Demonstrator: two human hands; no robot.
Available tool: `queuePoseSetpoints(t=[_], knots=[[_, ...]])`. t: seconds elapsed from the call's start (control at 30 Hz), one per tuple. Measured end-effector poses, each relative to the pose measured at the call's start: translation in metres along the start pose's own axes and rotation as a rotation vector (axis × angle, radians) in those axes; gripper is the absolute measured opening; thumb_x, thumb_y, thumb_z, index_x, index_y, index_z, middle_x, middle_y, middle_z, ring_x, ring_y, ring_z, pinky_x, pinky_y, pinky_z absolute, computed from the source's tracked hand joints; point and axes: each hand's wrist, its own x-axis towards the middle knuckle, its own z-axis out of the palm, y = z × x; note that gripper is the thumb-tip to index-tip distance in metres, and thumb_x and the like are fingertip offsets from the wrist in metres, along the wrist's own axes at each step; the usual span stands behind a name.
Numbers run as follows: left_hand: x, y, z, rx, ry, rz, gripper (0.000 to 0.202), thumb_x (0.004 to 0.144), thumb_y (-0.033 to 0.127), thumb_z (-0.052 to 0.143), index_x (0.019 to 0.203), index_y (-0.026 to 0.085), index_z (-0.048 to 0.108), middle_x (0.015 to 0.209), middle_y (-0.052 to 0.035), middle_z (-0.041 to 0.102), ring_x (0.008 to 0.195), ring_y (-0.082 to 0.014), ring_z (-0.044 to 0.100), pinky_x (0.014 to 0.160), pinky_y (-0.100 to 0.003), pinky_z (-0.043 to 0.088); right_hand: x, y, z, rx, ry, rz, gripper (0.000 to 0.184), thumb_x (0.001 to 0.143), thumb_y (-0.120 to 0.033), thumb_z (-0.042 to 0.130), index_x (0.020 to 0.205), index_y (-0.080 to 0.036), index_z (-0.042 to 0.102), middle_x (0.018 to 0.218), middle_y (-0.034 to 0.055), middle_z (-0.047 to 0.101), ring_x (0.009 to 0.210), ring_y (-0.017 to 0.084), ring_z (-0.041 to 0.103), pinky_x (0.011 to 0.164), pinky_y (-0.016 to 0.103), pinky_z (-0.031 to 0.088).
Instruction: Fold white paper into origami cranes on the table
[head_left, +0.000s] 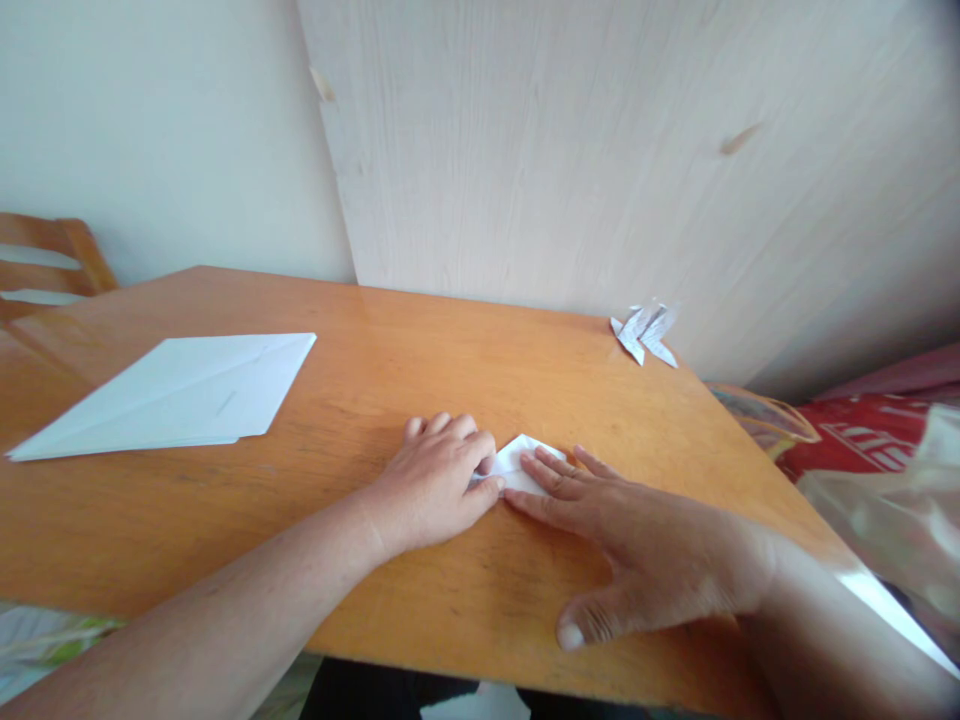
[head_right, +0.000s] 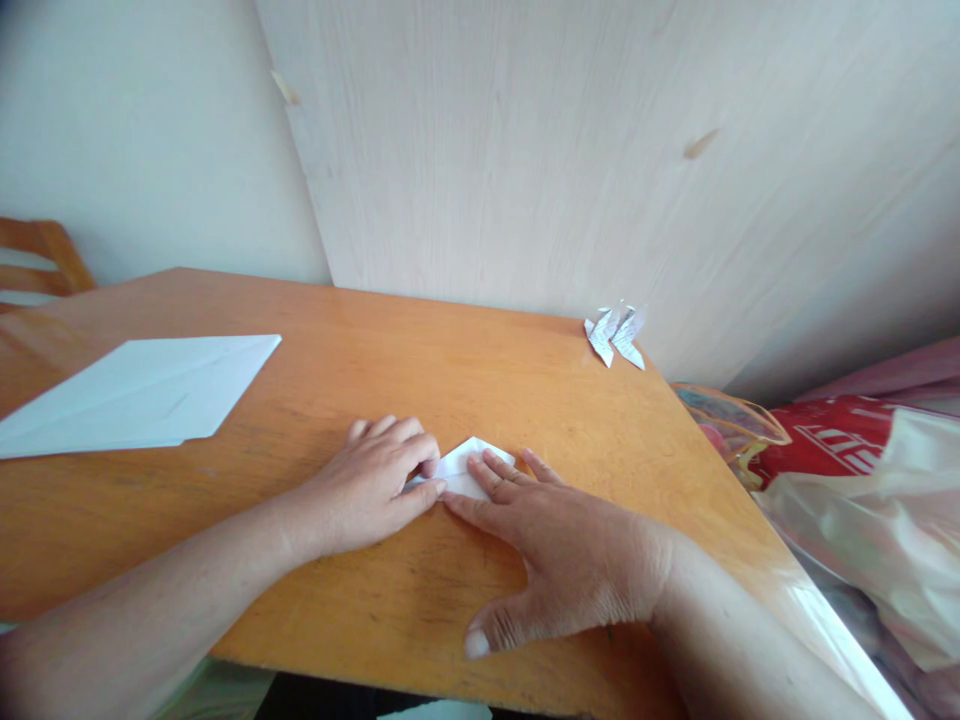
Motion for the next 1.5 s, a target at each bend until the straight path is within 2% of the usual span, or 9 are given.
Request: queuePoseSetpoints(t=[0.2,0.4,0.6,0.7,0.77,0.87,1.0,1.17,1.5], knots=[[0.000,-0.001,0.001,-0.003,0.007,0.003,0.017,0.091,0.040,0.058,0.086,0.024,0.059,0.095,-0.0030,0.060,0.095,-0.0252,0.052,0.080,-0.038,0.033,-0.004,-0.003,0.001,-0.062,0.035,0.041,0.106,0.075,-0.079,0.062,0.158,-0.031,0.018,0.166,0.0087,0.010,0.152,0.037,0.004,0.122,0.057,-0.003],[0.001,-0.002,0.002,-0.008,-0.005,0.012,0.016,0.091,0.039,0.058,0.086,0.024,0.059,0.095,-0.0026,0.060,0.095,-0.0249,0.051,0.079,-0.038,0.032,-0.013,-0.002,0.000,-0.151,0.107,0.102,0.093,0.073,-0.081,0.061,0.150,-0.032,0.044,0.165,0.0069,0.019,0.151,0.040,0.006,0.121,0.060,0.000],[0.002,-0.003,0.002,-0.003,-0.005,0.014,0.018,0.091,0.041,0.058,0.086,0.024,0.059,0.094,-0.0024,0.059,0.095,-0.0249,0.051,0.080,-0.038,0.032,-0.020,-0.002,-0.008,-0.166,0.127,0.139,0.086,0.072,-0.081,0.063,0.143,-0.031,0.056,0.162,0.0070,0.030,0.150,0.042,0.013,0.120,0.063,0.001],[0.002,-0.003,0.002,0.000,-0.001,0.016,0.020,0.091,0.043,0.058,0.086,0.024,0.059,0.094,-0.0027,0.060,0.095,-0.0249,0.051,0.080,-0.038,0.032,-0.018,-0.003,-0.011,-0.161,0.166,0.169,0.079,0.080,-0.075,0.061,0.145,-0.032,0.053,0.157,0.0075,0.039,0.147,0.040,0.026,0.121,0.062,0.004],[0.002,-0.003,0.002,-0.005,-0.003,0.021,0.020,0.092,0.043,0.057,0.086,0.024,0.059,0.094,-0.0029,0.060,0.095,-0.0250,0.052,0.080,-0.038,0.033,-0.014,-0.004,-0.009,-0.161,0.204,0.206,0.082,0.082,-0.073,0.059,0.150,-0.028,0.046,0.157,0.0095,0.039,0.146,0.038,0.029,0.121,0.059,0.009],[0.001,-0.002,0.000,-0.007,-0.003,0.020,0.018,0.092,0.040,0.056,0.085,0.024,0.059,0.093,-0.0026,0.059,0.093,-0.0243,0.052,0.079,-0.038,0.033,-0.007,-0.005,0.001,-0.142,0.197,0.184,0.103,0.079,-0.079,0.058,0.158,-0.020,0.028,0.163,0.0129,0.024,0.149,0.037,0.021,0.123,0.053,0.014],[0.001,-0.001,0.000,-0.008,0.001,0.016,0.014,0.092,0.036,0.056,0.085,0.024,0.058,0.092,-0.0020,0.059,0.092,-0.0235,0.052,0.079,-0.037,0.033,-0.001,-0.004,0.013,-0.128,0.104,0.140,0.114,0.075,-0.082,0.057,0.160,-0.019,0.014,0.165,0.0126,0.014,0.151,0.035,0.013,0.124,0.051,0.009],[0.000,-0.004,0.002,-0.040,0.009,0.010,0.015,0.092,0.037,0.058,0.085,0.024,0.059,0.092,-0.0009,0.060,0.093,-0.0232,0.052,0.079,-0.037,0.032,-0.001,-0.004,0.014,-0.138,0.093,0.143,0.115,0.075,-0.081,0.059,0.160,-0.021,0.010,0.165,0.0133,0.014,0.151,0.036,0.012,0.124,0.053,0.005],[-0.003,-0.013,-0.014,-0.162,-0.108,0.014,0.009,0.092,0.034,0.059,0.094,0.027,0.065,0.104,0.0006,0.061,0.104,-0.0224,0.053,0.086,-0.036,0.034,-0.001,-0.004,0.013,-0.172,0.105,0.136,0.111,0.077,-0.079,0.059,0.159,-0.017,0.017,0.164,0.0145,0.019,0.151,0.036,0.015,0.124,0.054,0.006]])
